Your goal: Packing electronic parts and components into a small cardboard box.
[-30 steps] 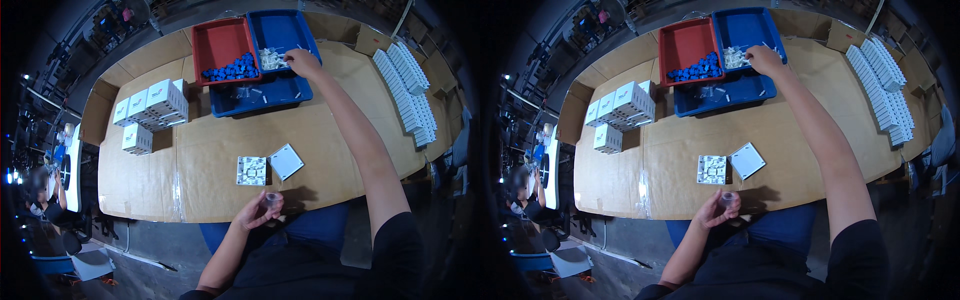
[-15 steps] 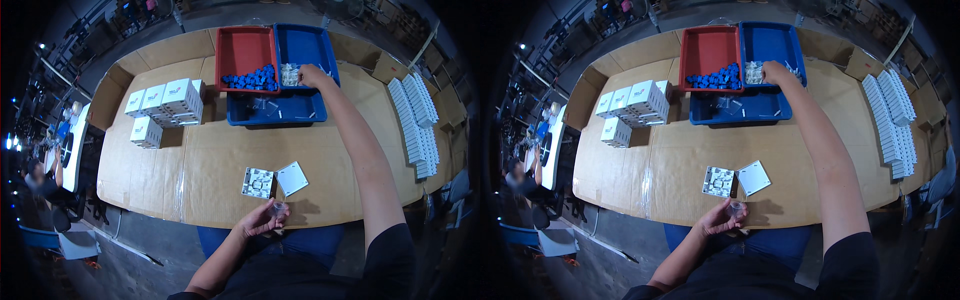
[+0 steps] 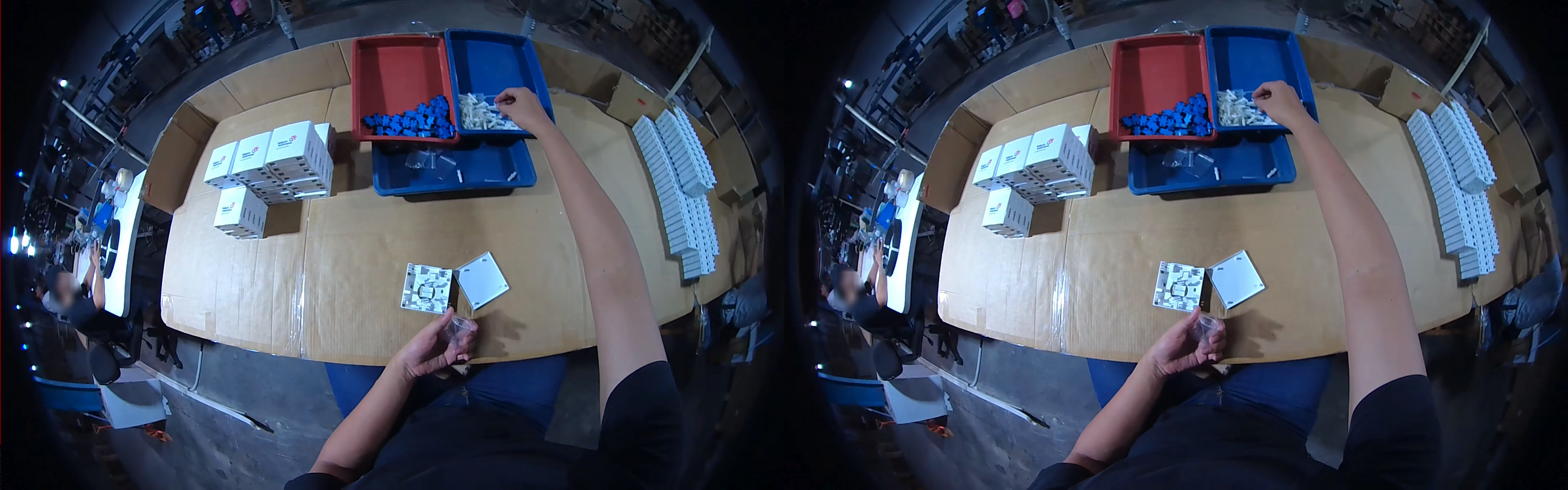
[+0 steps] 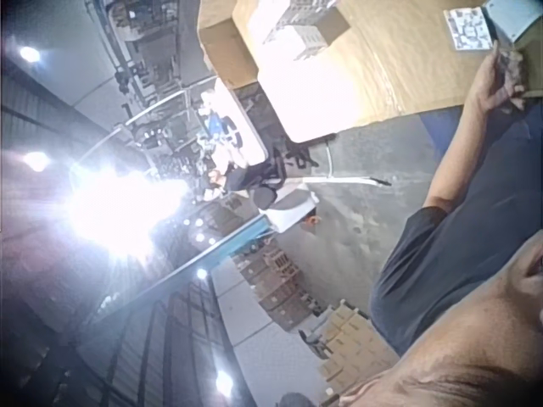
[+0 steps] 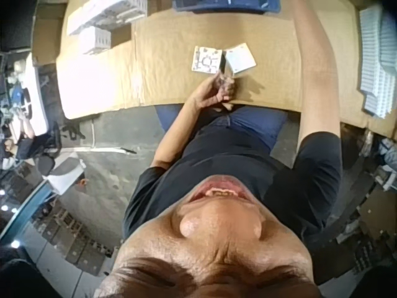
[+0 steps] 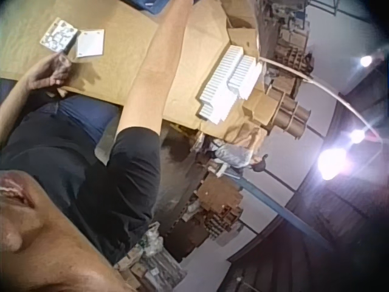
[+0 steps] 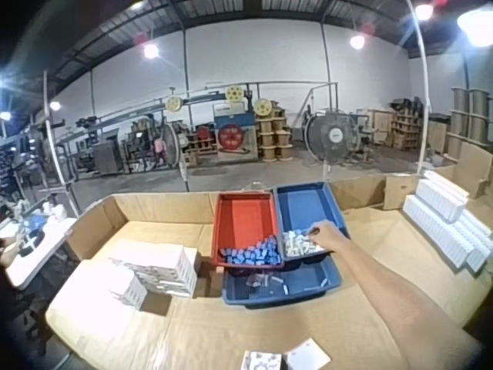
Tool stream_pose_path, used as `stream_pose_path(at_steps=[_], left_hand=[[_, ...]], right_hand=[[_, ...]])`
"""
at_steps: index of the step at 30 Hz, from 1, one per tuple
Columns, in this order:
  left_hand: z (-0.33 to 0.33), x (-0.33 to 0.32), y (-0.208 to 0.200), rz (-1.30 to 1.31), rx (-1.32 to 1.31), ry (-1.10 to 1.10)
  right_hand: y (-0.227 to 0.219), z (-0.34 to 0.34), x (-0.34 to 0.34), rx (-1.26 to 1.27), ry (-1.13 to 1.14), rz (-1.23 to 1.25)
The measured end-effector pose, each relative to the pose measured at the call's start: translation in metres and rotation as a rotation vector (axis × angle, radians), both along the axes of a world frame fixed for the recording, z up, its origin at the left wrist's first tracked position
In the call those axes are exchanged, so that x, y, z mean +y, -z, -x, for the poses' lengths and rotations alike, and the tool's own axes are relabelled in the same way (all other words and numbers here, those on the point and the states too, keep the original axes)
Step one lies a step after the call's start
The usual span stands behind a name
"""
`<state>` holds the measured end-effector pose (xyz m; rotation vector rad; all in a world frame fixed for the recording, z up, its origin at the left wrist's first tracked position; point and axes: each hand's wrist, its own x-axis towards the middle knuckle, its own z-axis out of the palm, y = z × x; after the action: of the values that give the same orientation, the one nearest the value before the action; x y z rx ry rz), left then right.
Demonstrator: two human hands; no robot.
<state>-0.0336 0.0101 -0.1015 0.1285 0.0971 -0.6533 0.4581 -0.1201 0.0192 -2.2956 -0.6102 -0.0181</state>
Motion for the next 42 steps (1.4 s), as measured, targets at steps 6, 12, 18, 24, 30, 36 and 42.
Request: stream_pose_path(at_steps=[6, 12, 18, 24, 30, 36, 42], left_hand=[[0.001, -0.006, -0.008, -0.072, 0.021, -0.017], [0.001, -0.008, -0.034, -0.063, 0.149, -0.291], [-0.036, -0.006, -0.074, -0.308, 0.102, -0.41], [-0.032, 0.001, -0.093, -0.454, 0.004, -0.458], [-0.026, 0.001, -0.104, -0.568, -0.004, -0.403], [-0.021, 0.003, -0.109, -0.576, -0.018, -0.42], [-0.015, -0.003, -0.106, -0.555, -0.001, -0.396]], right_hand=[[0.011, 0.001, -0.032, 0.042, 0.07, -0.275], [-0.036, 0.112, -0.031, 0.22, 0.005, -0.605], [-0.024, 0.266, -0.056, 0.374, -0.212, -0.655], [-0.012, 0.348, -0.044, 0.468, -0.267, -0.662], [-0.036, 0.344, -0.041, 0.425, -0.331, -0.416], [-0.051, 0.344, -0.029, 0.288, -0.464, -0.259], [-0.046, 0.347, -0.032, 0.381, -0.622, -0.261]])
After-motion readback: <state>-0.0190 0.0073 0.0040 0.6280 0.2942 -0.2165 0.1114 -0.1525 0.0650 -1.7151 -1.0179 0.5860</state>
